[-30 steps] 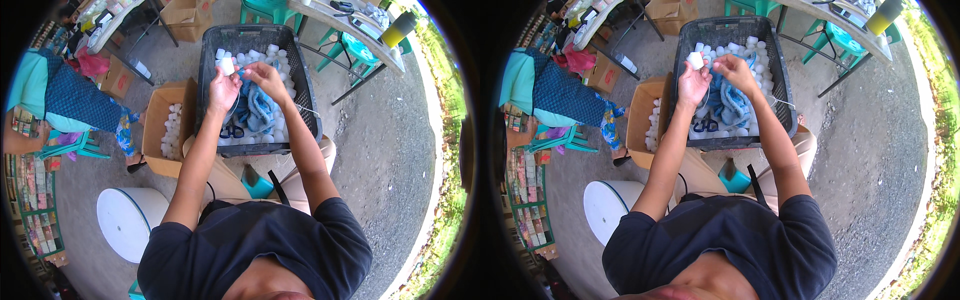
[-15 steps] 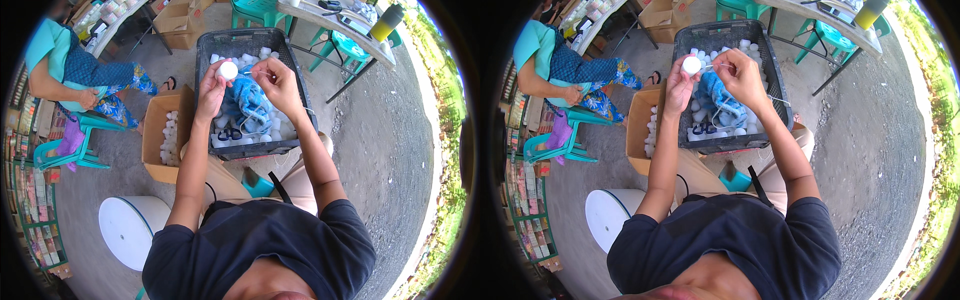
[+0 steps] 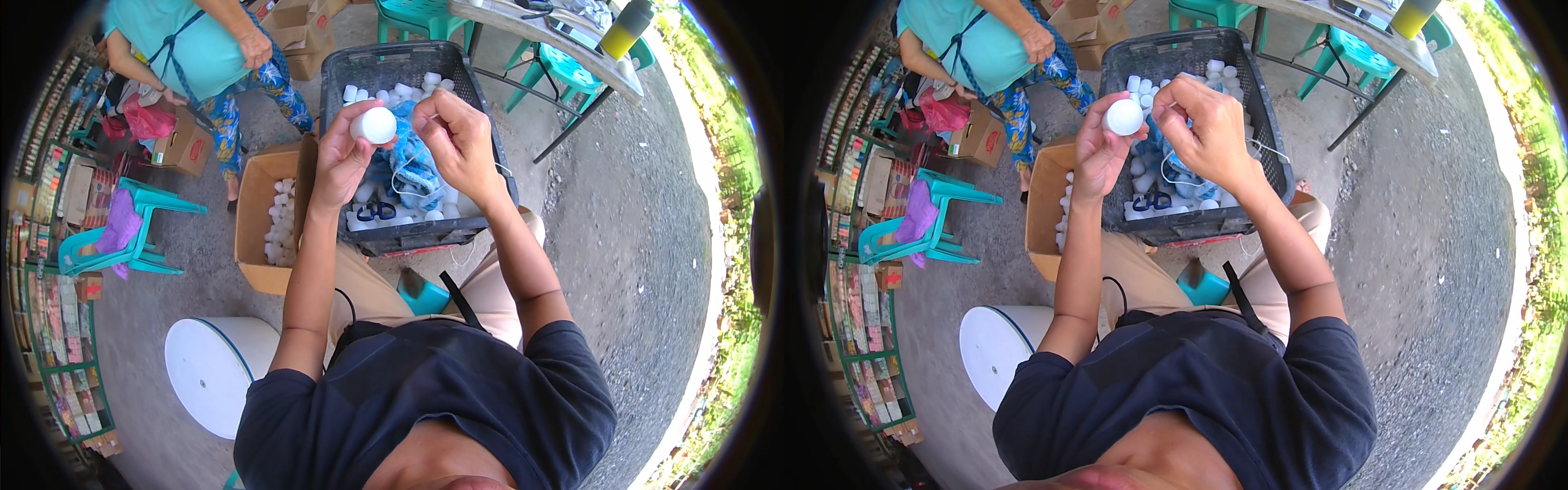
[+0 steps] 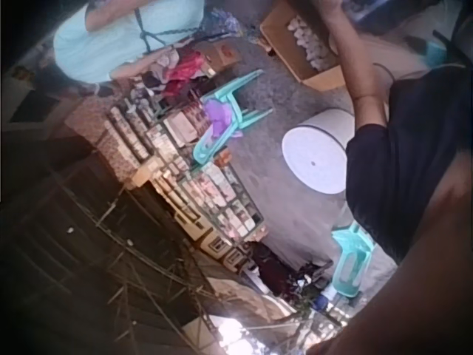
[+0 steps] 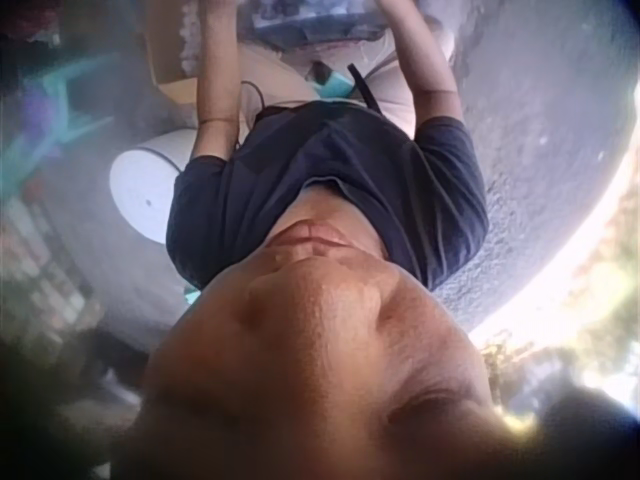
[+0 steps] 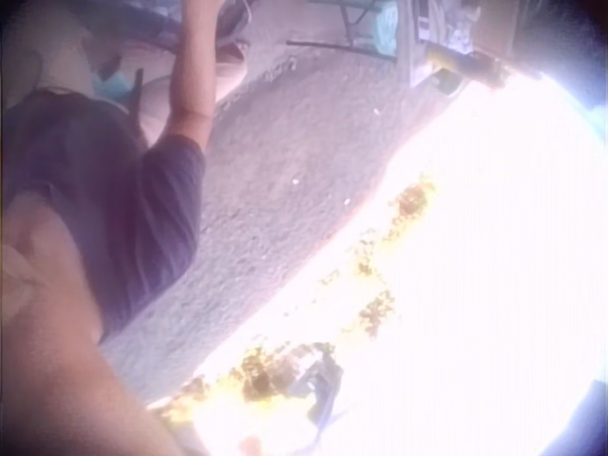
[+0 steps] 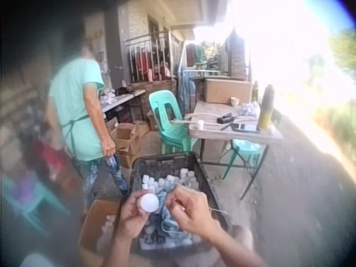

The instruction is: The person sits and repeatedly picks up small white cylindrical objects, wraps a thin string around each one, and uses scissors to cut the string. The person then wipes the object with a blue cloth and places it into a black basket.

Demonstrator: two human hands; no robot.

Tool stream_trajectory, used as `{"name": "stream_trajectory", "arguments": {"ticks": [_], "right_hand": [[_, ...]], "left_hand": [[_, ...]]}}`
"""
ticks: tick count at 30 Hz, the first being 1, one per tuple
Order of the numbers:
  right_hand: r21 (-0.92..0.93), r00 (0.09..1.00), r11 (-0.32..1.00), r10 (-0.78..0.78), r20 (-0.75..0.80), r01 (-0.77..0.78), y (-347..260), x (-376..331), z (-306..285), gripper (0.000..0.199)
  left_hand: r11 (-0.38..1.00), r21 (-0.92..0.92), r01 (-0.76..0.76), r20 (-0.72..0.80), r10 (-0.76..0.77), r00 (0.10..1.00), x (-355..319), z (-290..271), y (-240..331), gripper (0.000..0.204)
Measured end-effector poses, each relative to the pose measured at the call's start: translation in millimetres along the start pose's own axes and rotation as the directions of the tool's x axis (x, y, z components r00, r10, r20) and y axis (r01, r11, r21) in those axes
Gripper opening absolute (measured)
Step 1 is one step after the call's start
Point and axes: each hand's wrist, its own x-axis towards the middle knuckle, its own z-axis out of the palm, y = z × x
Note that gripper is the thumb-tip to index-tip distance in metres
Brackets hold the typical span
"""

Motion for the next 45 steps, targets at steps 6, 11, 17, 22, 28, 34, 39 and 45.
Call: {"name": "stream_trajectory", "arguments": {"ticks": [6, 11, 17, 22, 28, 34, 39, 45], "right_hand": [[0.041, 0.997, 0.999, 0.009, 0.072, -0.012, -8.2, -3.9, -3.2, 0.007], [0.197, 0.999, 0.980, 0.041, 0.000, -0.040, -0.4, -6.6, 2.6, 0.008], [0.485, 0.945, 0.813, 0.296, 0.135, -0.324, 2.3, -11.4, 8.0, 0.013], [0.824, 0.755, 0.121, 0.490, 0.436, -0.554, -0.4, -23.8, 14.2, 0.010], [0.901, 0.767, -0.106, 0.488, 0.416, -0.421, 8.5, -36.3, 19.2, 0.004], [0.903, 0.752, -0.172, 0.505, 0.424, -0.394, 12.5, -44.5, 20.8, 0.005], [0.889, 0.714, -0.172, 0.541, 0.445, -0.424, 18.1, -48.5, 17.8, 0.004], [0.854, 0.675, -0.119, 0.560, 0.480, -0.507, 24.9, -51.0, 14.8, 0.002]], "left_hand": [[0.997, -0.079, 0.026, -0.028, -0.028, 0.999, -7.6, 3.2, -2.1, 0.057], [0.998, -0.033, 0.050, -0.030, -0.051, 0.998, -12.4, 9.1, 5.4, 0.057], [0.990, -0.138, 0.008, -0.008, -0.009, 1.000, -14.7, 14.0, 8.9, 0.053], [0.996, 0.017, -0.087, -0.054, 0.087, 0.995, -17.1, 23.1, 4.0, 0.048], [0.998, -0.030, -0.047, -0.070, 0.045, 0.997, -20.8, 32.1, -2.4, 0.047], [0.998, 0.023, 0.052, 0.015, -0.052, 0.999, -23.4, 25.8, -5.3, 0.049], [0.992, 0.022, 0.126, 0.011, -0.127, 0.992, -22.1, 30.1, -7.7, 0.049], [0.967, 0.041, 0.252, 0.012, -0.253, 0.967, -22.3, 26.6, -6.8, 0.044]]}}
